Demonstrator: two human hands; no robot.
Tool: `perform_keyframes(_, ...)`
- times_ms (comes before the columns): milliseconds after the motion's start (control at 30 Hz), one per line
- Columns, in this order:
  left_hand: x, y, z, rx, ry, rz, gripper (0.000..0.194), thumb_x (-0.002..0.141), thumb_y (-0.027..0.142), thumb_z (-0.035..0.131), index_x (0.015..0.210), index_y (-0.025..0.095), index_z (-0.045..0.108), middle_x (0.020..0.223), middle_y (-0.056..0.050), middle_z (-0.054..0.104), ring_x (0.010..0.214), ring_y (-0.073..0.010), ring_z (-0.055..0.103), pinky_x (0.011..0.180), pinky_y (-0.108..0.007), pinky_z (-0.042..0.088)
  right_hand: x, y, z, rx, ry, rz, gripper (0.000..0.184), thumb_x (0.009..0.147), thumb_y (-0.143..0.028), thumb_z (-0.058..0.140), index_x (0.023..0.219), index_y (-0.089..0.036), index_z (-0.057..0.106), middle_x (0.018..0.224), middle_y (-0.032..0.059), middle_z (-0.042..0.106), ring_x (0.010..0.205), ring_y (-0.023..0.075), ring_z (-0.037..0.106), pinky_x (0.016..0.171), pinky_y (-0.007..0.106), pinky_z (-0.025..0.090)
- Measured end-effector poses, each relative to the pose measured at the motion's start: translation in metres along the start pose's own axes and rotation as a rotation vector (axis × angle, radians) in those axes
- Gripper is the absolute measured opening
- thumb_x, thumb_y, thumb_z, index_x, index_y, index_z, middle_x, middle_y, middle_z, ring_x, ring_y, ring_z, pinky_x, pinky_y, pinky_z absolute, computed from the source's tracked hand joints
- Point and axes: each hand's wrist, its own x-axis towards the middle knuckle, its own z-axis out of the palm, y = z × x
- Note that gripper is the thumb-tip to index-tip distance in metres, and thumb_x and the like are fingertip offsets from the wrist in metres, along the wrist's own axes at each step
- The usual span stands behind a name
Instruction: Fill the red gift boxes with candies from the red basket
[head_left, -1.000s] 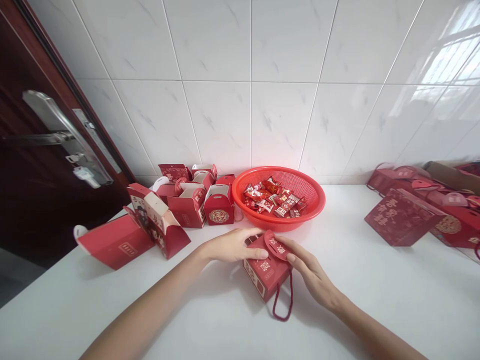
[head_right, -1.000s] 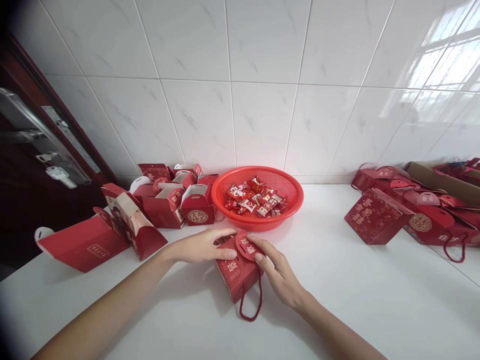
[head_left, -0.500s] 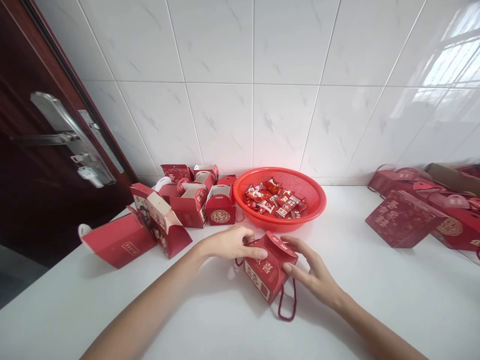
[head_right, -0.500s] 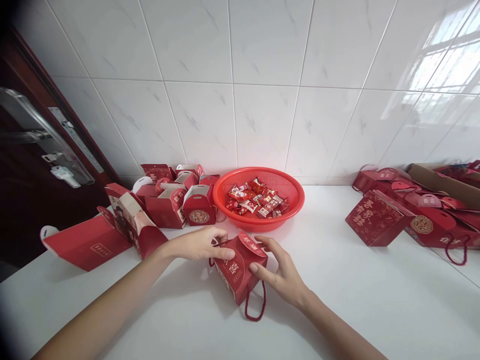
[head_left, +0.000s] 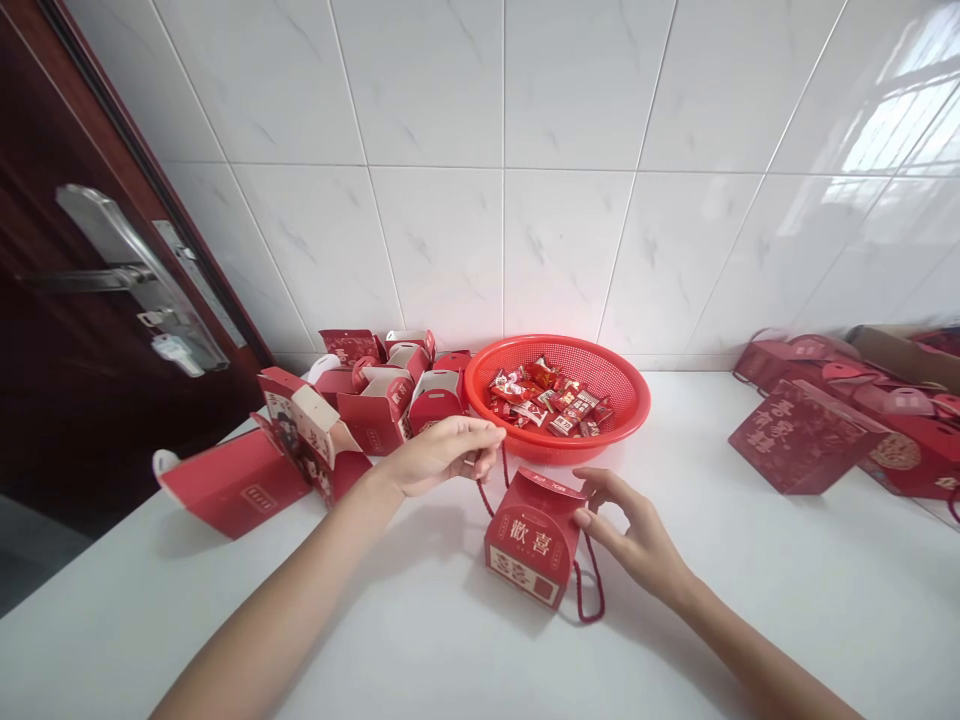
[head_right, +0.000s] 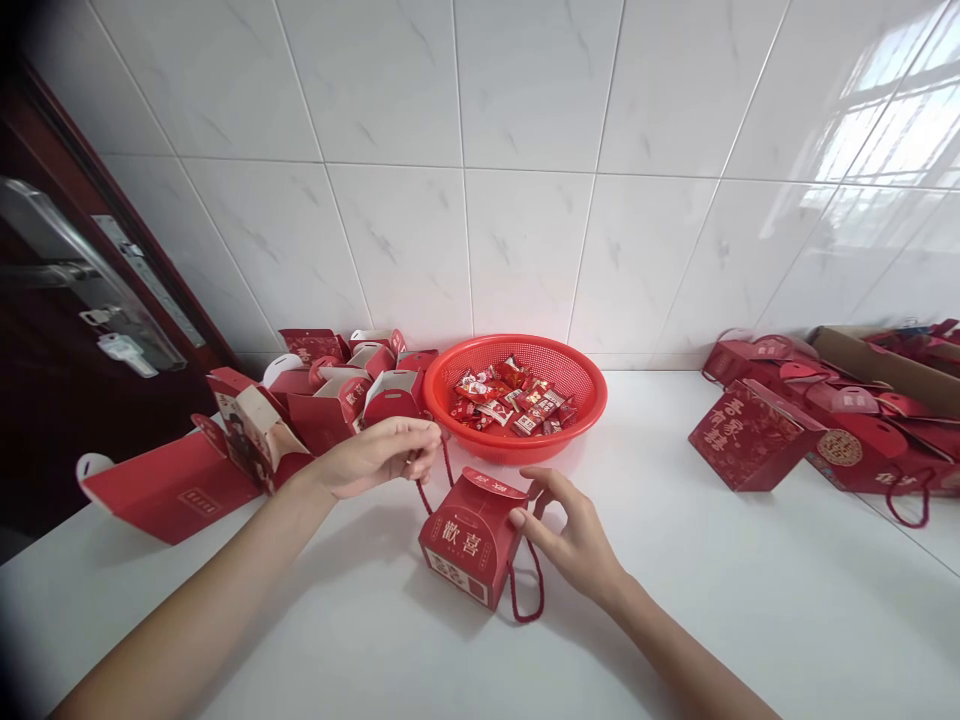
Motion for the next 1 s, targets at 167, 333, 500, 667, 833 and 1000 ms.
perform_keyframes(167,-0.007,0.008,0.005,-0.061,-0.103,0.047,0.037,0.081,0.049,0.076,0.094,0.014,0.069,0.084,-0.005,0.065,0.074,-0.0148,0.059,0.073,-0.031,0.049,0.002,0.001,-0.003,0.029,-0.117,0.119,0.053,0.091,-0.064,0.057,0.121,-0.02,0.057,0.076,0.0026,0.069,0.078,0.024,0.068,0.077,0.038,0.053)
perform_keyframes(333,-0.01,0.001,0.019,0.209,-0.136,0.039,0.051,0.068,0.028,0.085,0.115,0.018,0.069,0.088,-0.001,0.064,0.079,-0.015,0.058,0.074,-0.03,0.048,0.004,0.0,-0.007,0.156,-0.262,0.268,0.064,0.087,-0.067,0.063,0.127,-0.018,0.052,0.068,0.0016,0.072,0.071,0.0253,0.07,0.073,0.038,0.052)
perform_keyframes(500,-0.011,-0.006,0.029,0.507,0.002,0.04,0.053,0.071,0.023,0.076,0.122,0.016,0.065,0.079,0.003,0.058,0.073,-0.015,0.058,0.067,-0.028,0.046,0.005,-0.007,-0.019,0.411,-0.404,0.371,0.075,0.076,-0.049,0.083,0.135,-0.019,0.049,0.078,0.0032,0.077,0.077,0.0236,0.072,0.08,0.038,0.051)
perform_keyframes(667,-0.013,-0.005,0.036,0.667,0.072,0.069,0.039,0.071,0.022,0.072,0.109,0.017,0.067,0.089,0.0,0.06,0.072,-0.0148,0.057,0.065,-0.027,0.045,0.006,-0.012,-0.031,0.566,-0.492,0.4,0.074,0.074,-0.038,0.084,0.138,-0.02,0.05,0.086,0.0054,0.079,0.082,0.0237,0.072,0.084,0.04,0.051)
perform_keyframes(833,-0.013,-0.005,0.037,0.727,0.079,0.093,0.025,0.071,0.021,0.07,0.095,0.019,0.065,0.09,0.0,0.057,0.072,-0.0149,0.054,0.063,-0.026,0.043,0.005,-0.011,-0.031,0.623,-0.598,0.326,0.079,0.073,-0.04,0.084,0.142,-0.022,0.05,0.092,0.0069,0.078,0.088,0.0247,0.071,0.083,0.04,0.05)
perform_keyframes(1000,-0.012,-0.005,0.039,0.77,0.106,0.116,0.016,0.072,0.019,0.07,0.087,0.019,0.063,0.087,-0.001,0.057,0.076,-0.017,0.052,0.065,-0.026,0.04,0.006,-0.014,-0.045,0.67,-0.361,0.216,0.083,0.069,-0.057,0.081,0.141,-0.027,0.054,0.084,0.0061,0.075,0.085,0.0277,0.071,0.086,0.046,0.052)
